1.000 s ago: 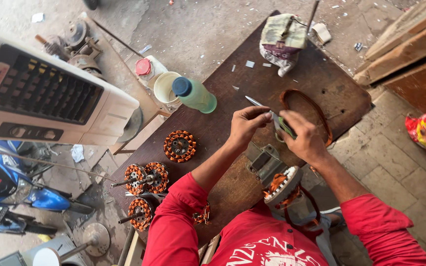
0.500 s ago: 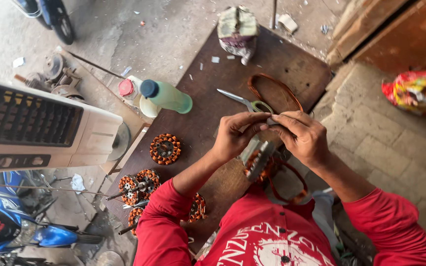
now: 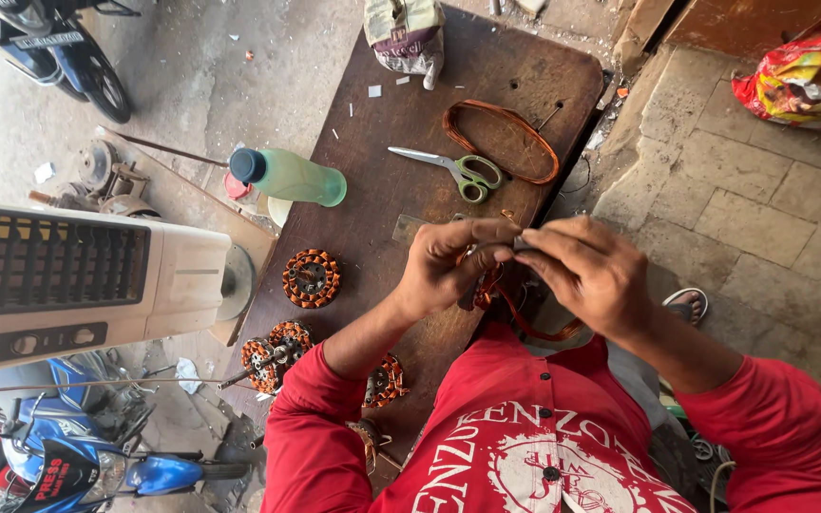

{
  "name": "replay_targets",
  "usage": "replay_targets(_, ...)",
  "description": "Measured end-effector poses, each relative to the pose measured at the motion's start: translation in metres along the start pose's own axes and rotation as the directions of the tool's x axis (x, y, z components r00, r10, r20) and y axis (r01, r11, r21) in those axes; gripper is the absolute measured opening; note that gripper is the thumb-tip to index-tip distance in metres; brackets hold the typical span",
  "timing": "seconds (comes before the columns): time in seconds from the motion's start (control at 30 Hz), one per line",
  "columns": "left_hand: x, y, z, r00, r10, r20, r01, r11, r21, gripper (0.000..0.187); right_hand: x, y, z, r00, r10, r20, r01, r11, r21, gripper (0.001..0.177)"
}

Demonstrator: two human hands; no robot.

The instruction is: The person winds copper wire around a motor stator held in a bench vise, using both hands to guide and secure the wire. They cut a strip of white insulating material with scissors and place it into the stator slots, then continue winding the wire around the stator.

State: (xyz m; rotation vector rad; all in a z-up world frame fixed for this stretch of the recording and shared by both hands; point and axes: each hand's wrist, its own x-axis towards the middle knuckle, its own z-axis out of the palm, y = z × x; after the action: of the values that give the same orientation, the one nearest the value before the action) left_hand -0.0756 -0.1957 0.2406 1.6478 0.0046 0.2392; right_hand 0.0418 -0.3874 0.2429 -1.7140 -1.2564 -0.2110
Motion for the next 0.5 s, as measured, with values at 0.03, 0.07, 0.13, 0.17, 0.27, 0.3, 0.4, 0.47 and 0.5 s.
replay_targets(0.03, -0.001, 0.004, 0.001, 1.0, 0.026, 0.001, -0.026, 0.999, 0.045, 0.023, -0.001, -0.004, -0.001, 1.0, -0.007, -0.024, 0.007, 1.0, 0.004, 0.027)
replay_targets(0.07, -0.003, 0.009, 0.004, 0.999, 0.051, 0.0, -0.05, 0.995, 0.091, 0.024, -0.003, -0.008, -0.002, 0.999, -0.014, -0.045, 0.014, 1.0, 0.01, 0.027)
replay_targets(0.13, -0.006, 0.018, 0.007, 0.981, 0.194, -0.003, -0.185, 0.939, 0.289, 0.025, -0.005, -0.013, -0.004, 0.997, -0.027, -0.069, 0.028, 1.0, 0.006, 0.026)
replay_targets(0.17, -0.008, 0.022, 0.01, 0.965, 0.261, 0.008, -0.244, 0.891, 0.382, 0.026, -0.007, -0.016, -0.004, 0.997, -0.034, -0.071, 0.034, 0.999, -0.005, 0.026)
replay_targets(0.27, -0.012, 0.03, 0.016, 0.92, 0.389, 0.044, -0.362, 0.805, 0.471, 0.026, -0.015, -0.021, -0.008, 0.996, -0.055, -0.071, 0.053, 0.998, -0.028, 0.026)
replay_targets(0.3, -0.013, 0.029, 0.015, 0.9, 0.43, 0.07, -0.408, 0.775, 0.483, 0.023, -0.02, -0.022, -0.008, 0.996, -0.061, -0.07, 0.058, 0.998, -0.034, 0.026)
replay_targets(0.4, -0.021, 0.007, 0.006, 0.836, 0.546, 0.058, -0.511, 0.737, 0.442, 0.012, -0.041, -0.015, -0.004, 0.998, -0.062, -0.032, 0.063, 0.998, 0.027, 0.026)
replay_targets(0.47, -0.025, -0.02, -0.008, 0.768, 0.635, -0.083, -0.579, 0.744, 0.333, 0.006, -0.058, -0.005, 0.005, 0.997, 0.049, -0.067, -0.047, 0.999, 0.028, 0.025)
replay_targets(0.5, -0.031, -0.032, -0.016, 0.858, 0.409, -0.311, -0.296, 0.888, 0.351, 0.006, -0.064, 0.002, 0.011, 0.991, 0.096, -0.089, -0.094, 0.995, 0.026, 0.024)
